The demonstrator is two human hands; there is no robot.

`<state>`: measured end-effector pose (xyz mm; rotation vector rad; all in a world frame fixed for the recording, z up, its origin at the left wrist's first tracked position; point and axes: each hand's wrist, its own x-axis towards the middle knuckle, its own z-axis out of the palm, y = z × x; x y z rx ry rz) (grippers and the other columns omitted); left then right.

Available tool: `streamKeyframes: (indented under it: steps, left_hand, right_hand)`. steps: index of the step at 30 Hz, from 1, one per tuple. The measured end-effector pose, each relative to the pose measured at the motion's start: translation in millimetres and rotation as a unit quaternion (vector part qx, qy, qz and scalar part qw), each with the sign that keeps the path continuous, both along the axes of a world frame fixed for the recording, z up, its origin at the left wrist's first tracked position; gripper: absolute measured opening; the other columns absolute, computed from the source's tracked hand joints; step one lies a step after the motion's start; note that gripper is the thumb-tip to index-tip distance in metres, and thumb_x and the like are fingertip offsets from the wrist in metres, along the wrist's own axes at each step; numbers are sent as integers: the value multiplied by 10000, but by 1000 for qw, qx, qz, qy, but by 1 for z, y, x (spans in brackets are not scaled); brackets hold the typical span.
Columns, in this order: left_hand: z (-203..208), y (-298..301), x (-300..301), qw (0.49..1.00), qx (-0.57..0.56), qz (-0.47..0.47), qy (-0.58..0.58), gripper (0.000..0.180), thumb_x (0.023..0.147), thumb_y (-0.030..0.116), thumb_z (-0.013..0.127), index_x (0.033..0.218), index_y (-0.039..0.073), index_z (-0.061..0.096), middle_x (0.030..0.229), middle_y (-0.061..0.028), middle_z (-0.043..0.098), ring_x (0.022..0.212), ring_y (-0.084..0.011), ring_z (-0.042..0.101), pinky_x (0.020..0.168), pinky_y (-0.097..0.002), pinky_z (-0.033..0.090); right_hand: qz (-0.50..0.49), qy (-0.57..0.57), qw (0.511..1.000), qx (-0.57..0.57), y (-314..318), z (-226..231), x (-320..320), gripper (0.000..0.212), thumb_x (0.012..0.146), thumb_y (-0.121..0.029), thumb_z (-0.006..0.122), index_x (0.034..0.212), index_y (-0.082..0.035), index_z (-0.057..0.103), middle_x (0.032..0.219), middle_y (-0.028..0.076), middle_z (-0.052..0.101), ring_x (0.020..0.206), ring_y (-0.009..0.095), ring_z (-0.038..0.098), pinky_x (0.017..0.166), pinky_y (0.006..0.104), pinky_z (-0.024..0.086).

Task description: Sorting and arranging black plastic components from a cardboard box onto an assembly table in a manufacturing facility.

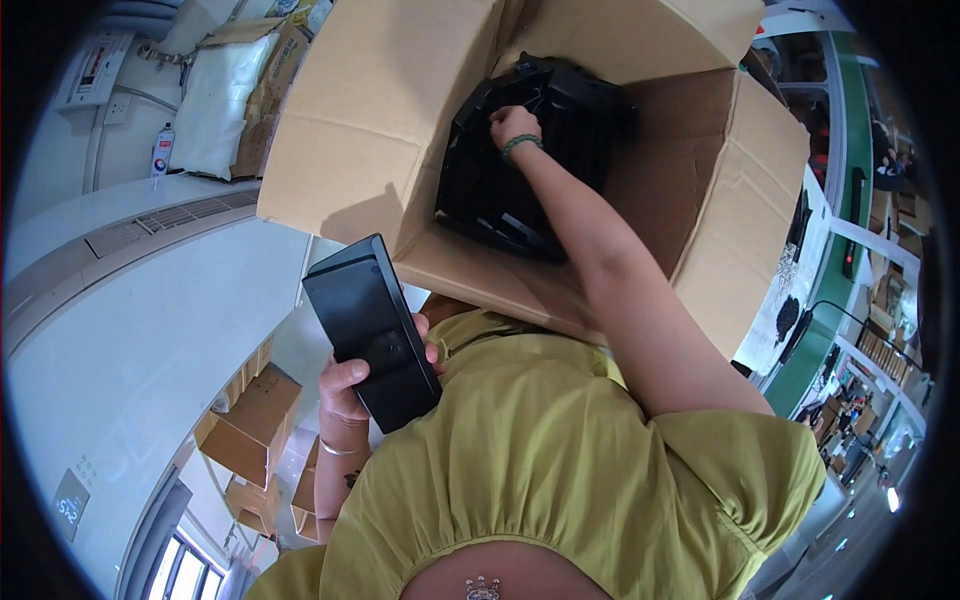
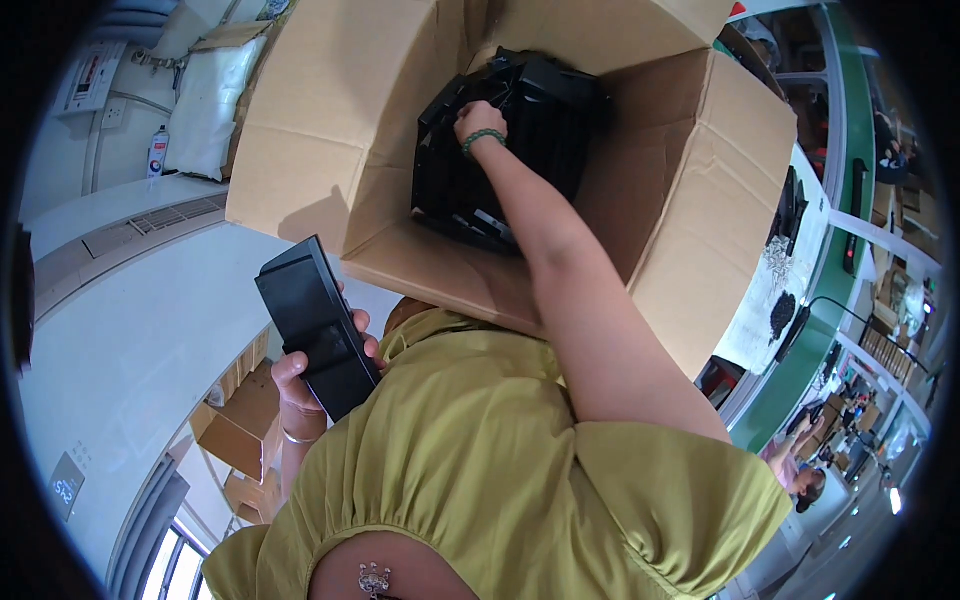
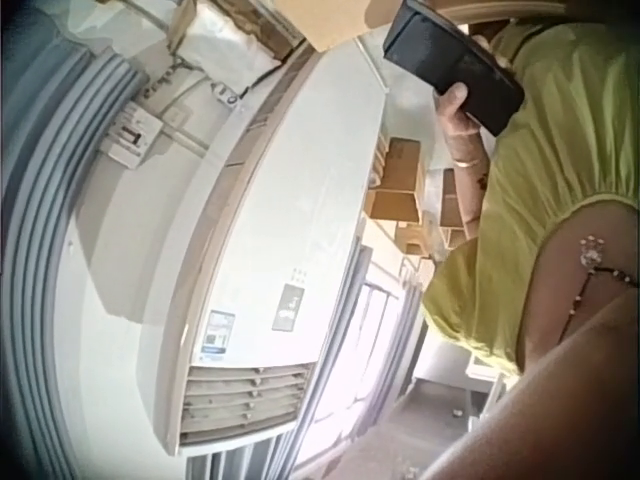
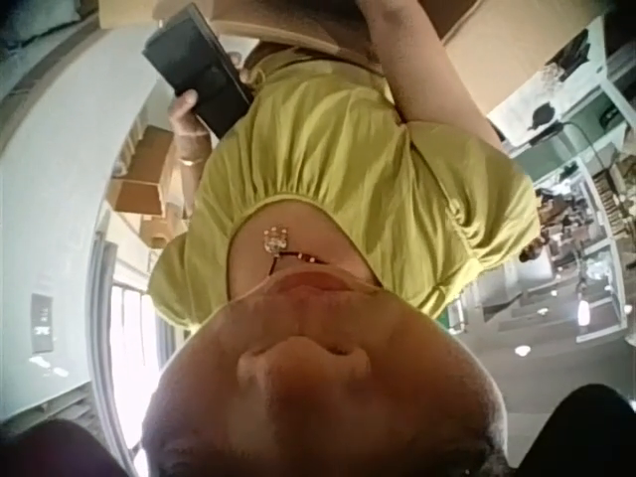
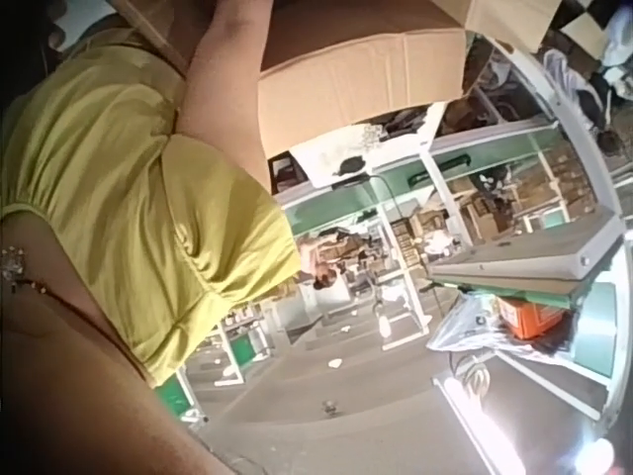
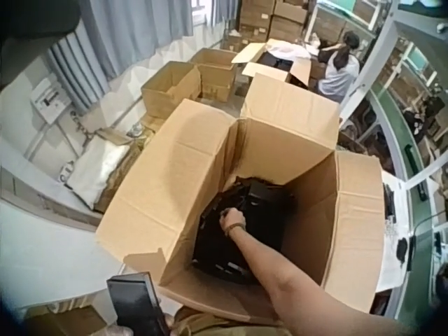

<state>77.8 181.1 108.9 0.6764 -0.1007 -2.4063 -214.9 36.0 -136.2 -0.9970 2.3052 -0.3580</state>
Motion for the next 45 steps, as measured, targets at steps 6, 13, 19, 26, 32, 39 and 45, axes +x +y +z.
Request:
streamKeyframes:
  steps: [6, 13, 19, 26, 32, 39, 45]
  left_hand:
    - [-12, -22, -13, 998, -17, -55, -17, 686, 764, 367, 633, 1248, -46, 377, 1171, -199, 505, 996, -331, 567, 854, -502, 479]
    - [-13, -69, -63, 991, -35, -128, -3, 546, 880, 412, 466, 1159, -57, 487, 1053, -179, 587, 963, -297, 591, 818, -462, 502]
    - [-16, -87, -82, 943, 71, -278, 170, 750, 824, 650, 381, 1186, 4, 502, 1059, -186, 590, 959, -319, 595, 835, -465, 493]
    - [1, -81, -81, 940, 16, -306, 152, 846, 771, 718, 360, 1215, 7, 480, 1074, -232, 569, 887, -338, 616, 815, -424, 506]
    - [-3, -81, -78, 938, 15, -323, 123, 856, 749, 725, 400, 1226, 16, 460, 1055, -242, 570, 884, -349, 616, 795, -435, 512]
    - [15, -85, -80, 935, -143, -324, 17, 504, 768, 174, 595, 1194, -46, 439, 1049, -206, 576, 919, -322, 614, 808, -408, 513]
    - [11, -70, -59, 948, -89, -300, 60, 618, 711, 265, 636, 1202, -50, 433, 1055, -193, 569, 882, -309, 623, 763, -392, 525]
  right_hand:
    - [44, -194, 977, -81, 39, 127, -60, 157, 755, -70, 595, 859, -101, 708, 695, 48, 648, 588, 107, 601, 584, 250, 509]
    - [46, -365, 884, -289, 122, 263, -54, 308, 819, 17, 572, 1120, -44, 550, 742, -53, 590, 688, 24, 509, 624, 197, 453]
    - [187, -205, 856, -437, 142, 296, -30, 222, 785, 61, 563, 997, 5, 599, 881, 68, 663, 838, 147, 614, 751, 262, 486]
    - [403, -56, 754, -516, 129, 292, 0, 275, 589, 136, 508, 792, 6, 638, 869, 100, 664, 946, 308, 615, 808, 364, 509]
    - [406, -73, 770, -487, 134, 283, 7, 299, 591, 148, 491, 814, 11, 635, 945, 117, 655, 1058, 335, 559, 874, 392, 490]
    - [404, -27, 788, -463, 149, 276, 8, 320, 623, 136, 477, 882, 26, 630, 1060, 178, 607, 1090, 361, 530, 886, 423, 460]
    - [233, -71, 867, -435, 134, 267, -8, 280, 673, 95, 475, 880, 10, 642, 946, 143, 639, 865, 275, 604, 785, 340, 483]
